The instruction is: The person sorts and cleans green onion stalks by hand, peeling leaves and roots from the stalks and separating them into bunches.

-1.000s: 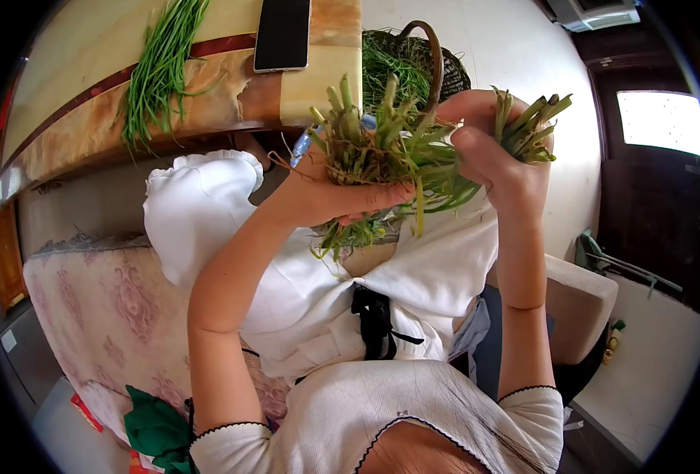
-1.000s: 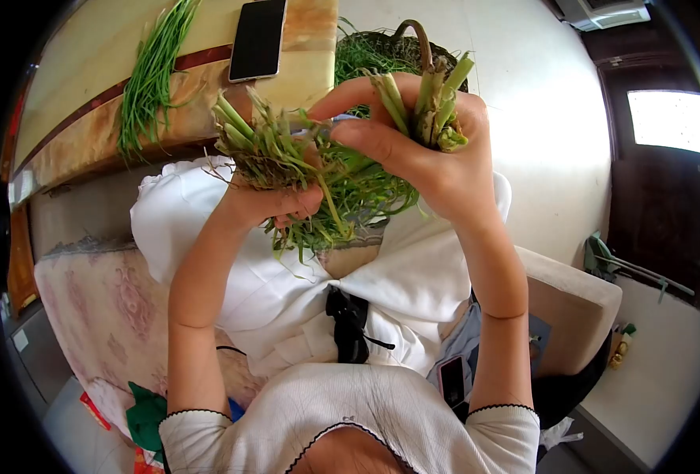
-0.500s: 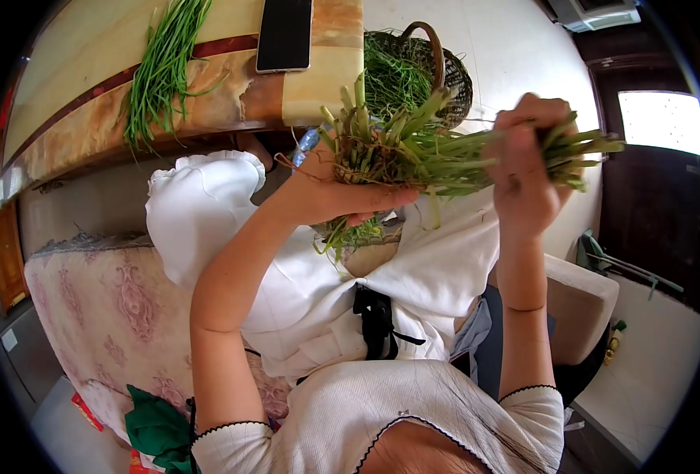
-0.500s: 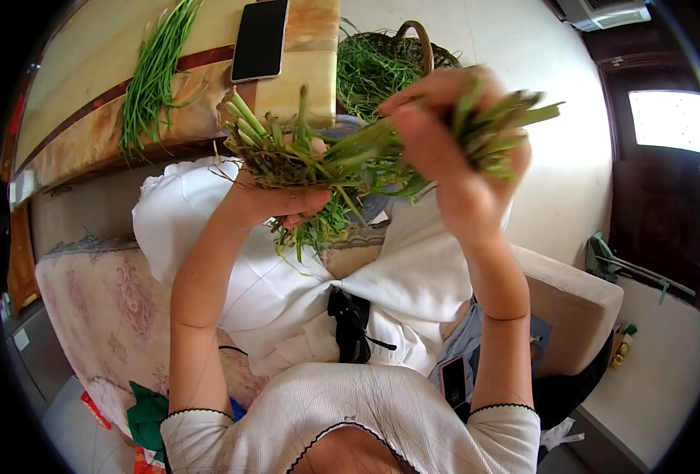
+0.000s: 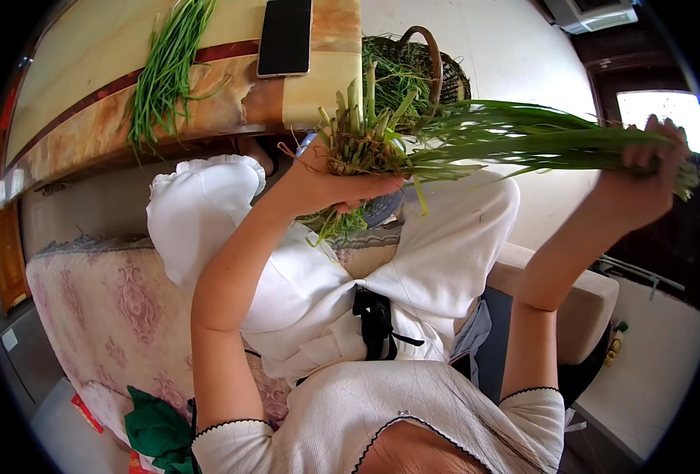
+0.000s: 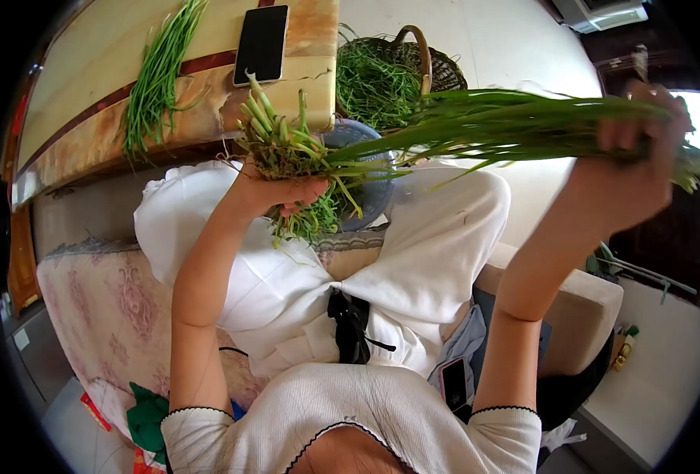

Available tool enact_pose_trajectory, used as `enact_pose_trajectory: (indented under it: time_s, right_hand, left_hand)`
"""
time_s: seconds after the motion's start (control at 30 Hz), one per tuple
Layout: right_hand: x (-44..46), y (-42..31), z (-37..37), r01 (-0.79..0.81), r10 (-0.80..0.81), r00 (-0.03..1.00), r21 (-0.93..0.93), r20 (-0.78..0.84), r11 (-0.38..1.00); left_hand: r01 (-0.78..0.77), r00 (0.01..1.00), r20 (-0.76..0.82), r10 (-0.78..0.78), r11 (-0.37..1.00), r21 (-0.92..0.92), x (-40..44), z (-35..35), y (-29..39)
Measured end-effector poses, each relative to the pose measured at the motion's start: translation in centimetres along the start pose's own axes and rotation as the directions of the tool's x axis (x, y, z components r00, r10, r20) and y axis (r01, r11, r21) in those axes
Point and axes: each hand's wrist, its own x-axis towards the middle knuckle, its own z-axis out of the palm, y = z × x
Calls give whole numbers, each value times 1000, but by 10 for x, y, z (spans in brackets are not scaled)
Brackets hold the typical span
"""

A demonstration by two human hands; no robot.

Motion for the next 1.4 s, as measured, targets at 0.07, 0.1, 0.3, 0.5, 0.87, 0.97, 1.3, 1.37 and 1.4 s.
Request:
enact_pose_trajectory:
  time_s: [0.07,0.1,0.3,0.5,0.87,0.97,1.3,1.37,1.4]
  right_hand:
    - [33,-26,-58,-115,87,979,148,186,982]
    - [52,-43,-85,-4,17,997,186,-70,983]
    - [95,-64,-165,51,-24,997,363,-77,931]
    - [31,-7,-50,57,-64,948,-29,-311,998]
    - [52,-64,-38,147,33,841,-288,539,946]
    - [61,-89,-48,384,-61,798,-428,599,818]
    - [-93,42,-89,428,955,268,-904,129,2]
    - [-104,74,-84,485,991,66,-872,115,69]
    - [-109,82,-77,488,990,69,-870,122,73]
  left_hand:
    - [5,1000,-11,-5,1000,1,-2,-2,2]
    - [9,1000,-19,-9,1000,0,-3,-3,3]
    - [-41,982,-186,41,999,6,-11,-33,2]
    - [-70,964,-237,121,974,213,-5,-44,-8]
    - [-179,978,-92,190,977,115,-1,-45,-2]
    - [-260,961,-64,269,958,124,-1,-49,-7]
    - [-269,954,-112,277,960,79,-4,-42,-1]
    - [-265,959,-80,271,961,80,-4,-44,-1]
    - [-262,963,-47,266,962,75,-4,-45,0]
